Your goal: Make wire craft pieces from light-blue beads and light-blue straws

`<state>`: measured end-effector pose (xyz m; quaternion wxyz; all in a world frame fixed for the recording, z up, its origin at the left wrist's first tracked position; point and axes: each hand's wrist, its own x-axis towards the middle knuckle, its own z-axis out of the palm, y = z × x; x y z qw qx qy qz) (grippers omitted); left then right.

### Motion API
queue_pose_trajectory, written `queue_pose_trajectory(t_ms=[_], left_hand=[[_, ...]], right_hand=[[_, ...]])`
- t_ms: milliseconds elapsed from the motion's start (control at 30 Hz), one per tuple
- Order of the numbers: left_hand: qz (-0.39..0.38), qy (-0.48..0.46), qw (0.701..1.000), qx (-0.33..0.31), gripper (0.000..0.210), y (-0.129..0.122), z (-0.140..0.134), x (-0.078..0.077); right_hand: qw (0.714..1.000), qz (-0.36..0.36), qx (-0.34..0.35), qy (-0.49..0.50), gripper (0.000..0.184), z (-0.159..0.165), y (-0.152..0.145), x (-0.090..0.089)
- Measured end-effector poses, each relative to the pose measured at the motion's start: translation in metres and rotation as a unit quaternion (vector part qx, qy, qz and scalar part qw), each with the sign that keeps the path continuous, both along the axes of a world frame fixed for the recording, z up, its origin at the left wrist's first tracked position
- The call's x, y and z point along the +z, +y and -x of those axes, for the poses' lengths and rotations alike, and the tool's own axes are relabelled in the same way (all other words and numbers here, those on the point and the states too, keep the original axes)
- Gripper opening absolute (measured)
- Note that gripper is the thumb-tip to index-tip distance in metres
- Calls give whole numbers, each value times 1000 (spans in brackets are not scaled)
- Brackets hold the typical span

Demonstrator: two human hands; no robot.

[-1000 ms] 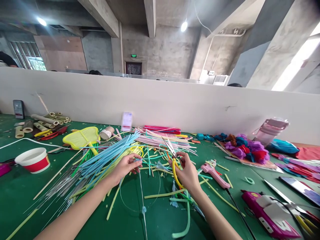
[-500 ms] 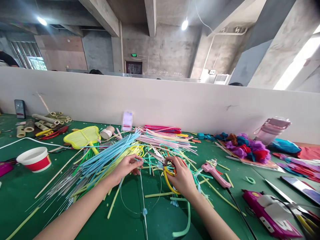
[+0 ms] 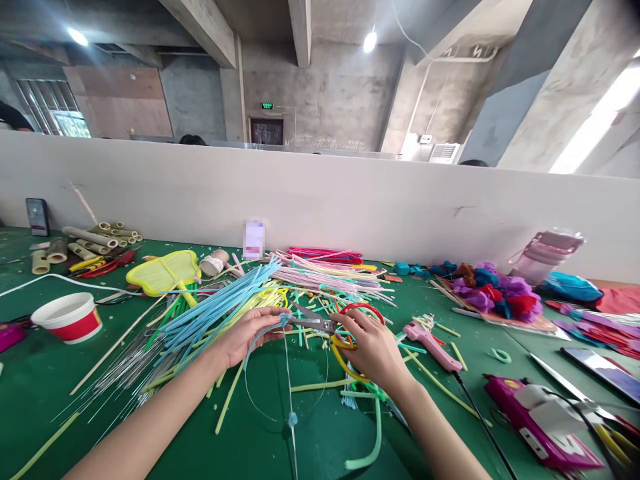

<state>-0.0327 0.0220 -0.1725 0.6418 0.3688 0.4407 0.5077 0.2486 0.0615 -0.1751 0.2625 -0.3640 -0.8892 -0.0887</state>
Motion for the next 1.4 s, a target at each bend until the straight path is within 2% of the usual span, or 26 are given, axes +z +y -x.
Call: queue_pose_trajectory(t_ms=[200, 567, 867, 1067, 1200, 1400], left_hand=[[-12, -20, 1000, -14, 25, -2, -3, 1], [-22, -69, 997, -23, 26, 2, -3, -6], [1, -80, 997, -15, 27, 3, -1, -8], [-17, -88, 996, -9, 26, 4, 0, -7], [-15, -84, 996, -15, 26, 4, -1, -8], [-10, -64, 998, -9, 27, 7, 0, -10]], right_hand=[[1000, -14, 13, -22, 36, -3, 2, 5], [997, 67, -34, 32, 45, 4, -2, 9], [998, 46, -49, 9, 43, 13, -8, 7], [990, 124, -49, 39, 47, 13, -9, 9], [985, 155, -47, 59, 43, 11, -10, 10], [988, 127, -83, 7, 41, 16, -19, 22]])
